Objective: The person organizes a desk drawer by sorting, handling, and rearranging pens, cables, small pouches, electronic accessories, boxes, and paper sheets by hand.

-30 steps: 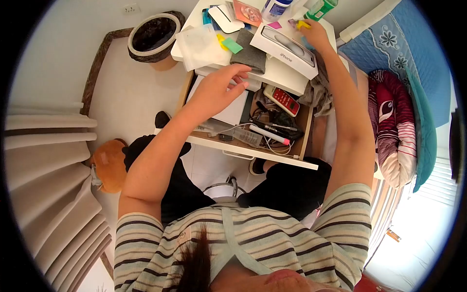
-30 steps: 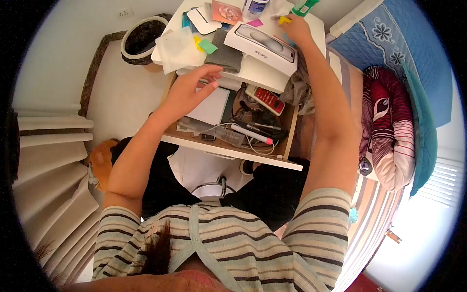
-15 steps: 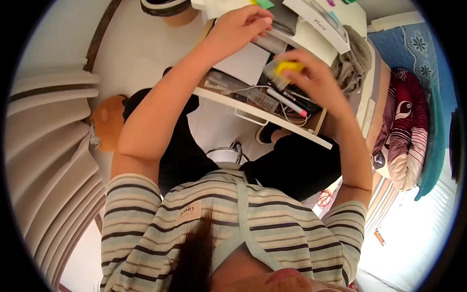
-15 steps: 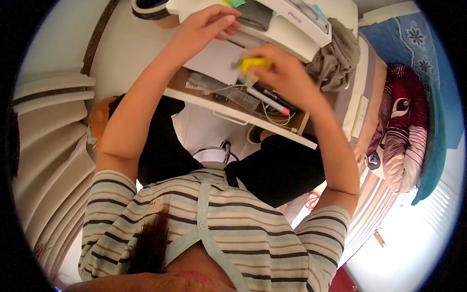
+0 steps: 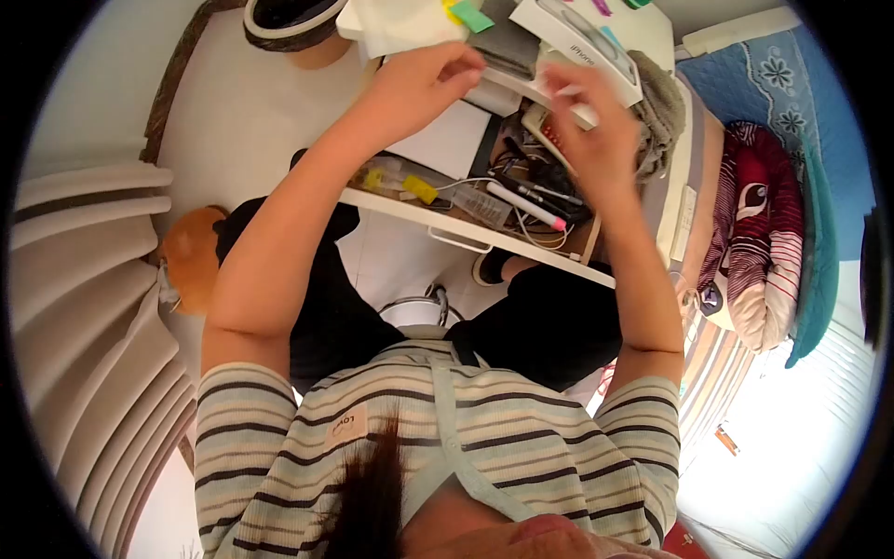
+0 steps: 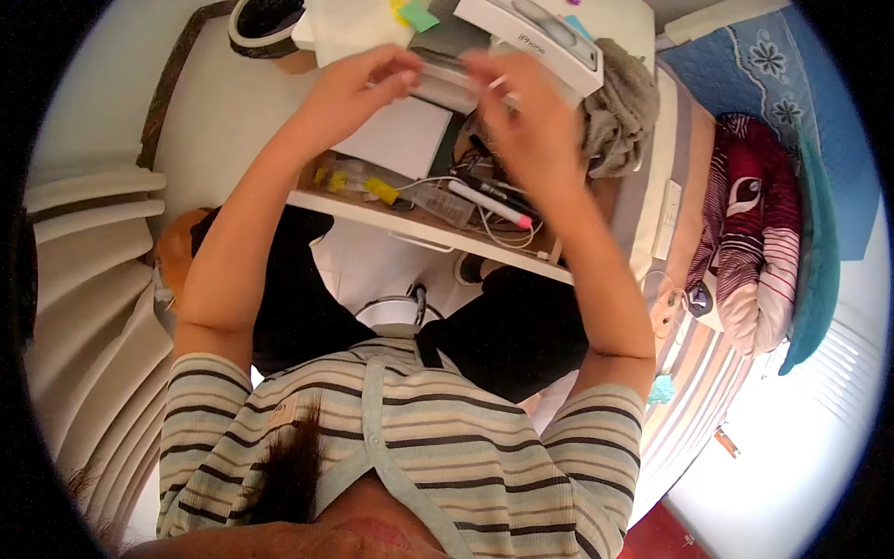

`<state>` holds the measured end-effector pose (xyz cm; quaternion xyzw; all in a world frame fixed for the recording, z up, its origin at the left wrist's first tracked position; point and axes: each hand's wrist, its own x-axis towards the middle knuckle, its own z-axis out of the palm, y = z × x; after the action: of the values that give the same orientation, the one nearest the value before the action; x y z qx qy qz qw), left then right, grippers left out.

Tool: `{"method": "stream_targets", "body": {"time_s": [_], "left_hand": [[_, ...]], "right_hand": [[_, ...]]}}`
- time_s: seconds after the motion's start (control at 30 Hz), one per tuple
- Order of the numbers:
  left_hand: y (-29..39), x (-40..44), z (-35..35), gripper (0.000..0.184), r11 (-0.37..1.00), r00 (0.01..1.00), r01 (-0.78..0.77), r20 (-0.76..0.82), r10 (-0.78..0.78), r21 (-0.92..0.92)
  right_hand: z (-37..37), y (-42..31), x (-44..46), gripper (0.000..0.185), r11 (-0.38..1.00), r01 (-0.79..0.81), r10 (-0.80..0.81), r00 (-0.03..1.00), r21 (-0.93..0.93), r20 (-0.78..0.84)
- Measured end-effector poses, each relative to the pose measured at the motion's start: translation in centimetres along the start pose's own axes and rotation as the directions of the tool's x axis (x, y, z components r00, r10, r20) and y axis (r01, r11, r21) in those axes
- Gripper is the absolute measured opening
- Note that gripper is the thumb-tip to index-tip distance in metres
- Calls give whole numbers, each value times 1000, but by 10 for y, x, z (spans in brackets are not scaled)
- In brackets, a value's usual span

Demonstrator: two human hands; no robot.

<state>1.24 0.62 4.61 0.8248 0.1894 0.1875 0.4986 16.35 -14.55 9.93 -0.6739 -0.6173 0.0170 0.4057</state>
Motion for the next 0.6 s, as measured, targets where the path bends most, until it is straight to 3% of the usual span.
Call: {"method": "stream_targets", "body": {"time_s": [0.03, 0.07, 0.1, 0.13, 0.17, 0.23, 0.27, 0.33, 0.37, 0.43, 0.5, 0.57, 0.6], "left_hand": [[2, -3, -3, 26, 984, 999, -11, 38, 4, 178], [3, -6, -4, 26, 984, 999, -24, 40, 17, 176], [3, -9, -3, 25, 953, 995, -17, 102, -15, 301], [1, -12, -2, 24, 905, 986, -19, 156, -52, 425], [-2, -14, -1, 24, 903, 987, -34, 159, -38, 428], [-11, -19, 3, 26, 833, 940, -127, 334, -72, 538], [-14, -20, 5, 33, 776, 919, -192, 387, -72, 601], [-20, -18, 11, 37, 707, 908, -236, 411, -84, 666], [-25, -18, 14, 40, 637, 895, -274, 433, -104, 720], [-38, -20, 21, 49, 612, 901, -274, 421, -106, 741], [-42, -20, 24, 60, 541, 934, -317, 354, 37, 779], [-38, -17, 22, 65, 568, 924, -304, 381, -19, 765], [-34, -15, 21, 70, 597, 910, -286, 408, -77, 749]], "right_hand": [[-16, 16, 13, 20, 988, -43, 24, 991, -148, -128], [-33, 42, 31, 18, 976, 25, -75, 972, -217, -224], [-47, 74, 47, 19, 962, 58, -132, 954, -265, -270], [-62, 92, 60, 21, 954, -19, -37, 983, -298, -179], [-72, 120, 72, 21, 952, -18, -43, 981, -307, -192], [-78, 182, 90, 28, 859, -43, 123, 985, -509, 124], [-76, 202, 96, 28, 858, -44, 119, 986, -512, 116], [-68, 215, 107, 35, 898, -84, 258, 895, -431, 363], [-68, 222, 111, 35, 899, -80, 253, 897, -430, 363], [-65, 212, 121, 28, 817, -98, 387, 824, -568, 415], [-63, 223, 126, 25, 844, -145, 409, 797, -516, 445], [-65, 227, 126, 23, 891, -302, 443, 739, -339, 507], [-67, 215, 125, 20, 897, -256, 418, 756, -359, 505]]}}
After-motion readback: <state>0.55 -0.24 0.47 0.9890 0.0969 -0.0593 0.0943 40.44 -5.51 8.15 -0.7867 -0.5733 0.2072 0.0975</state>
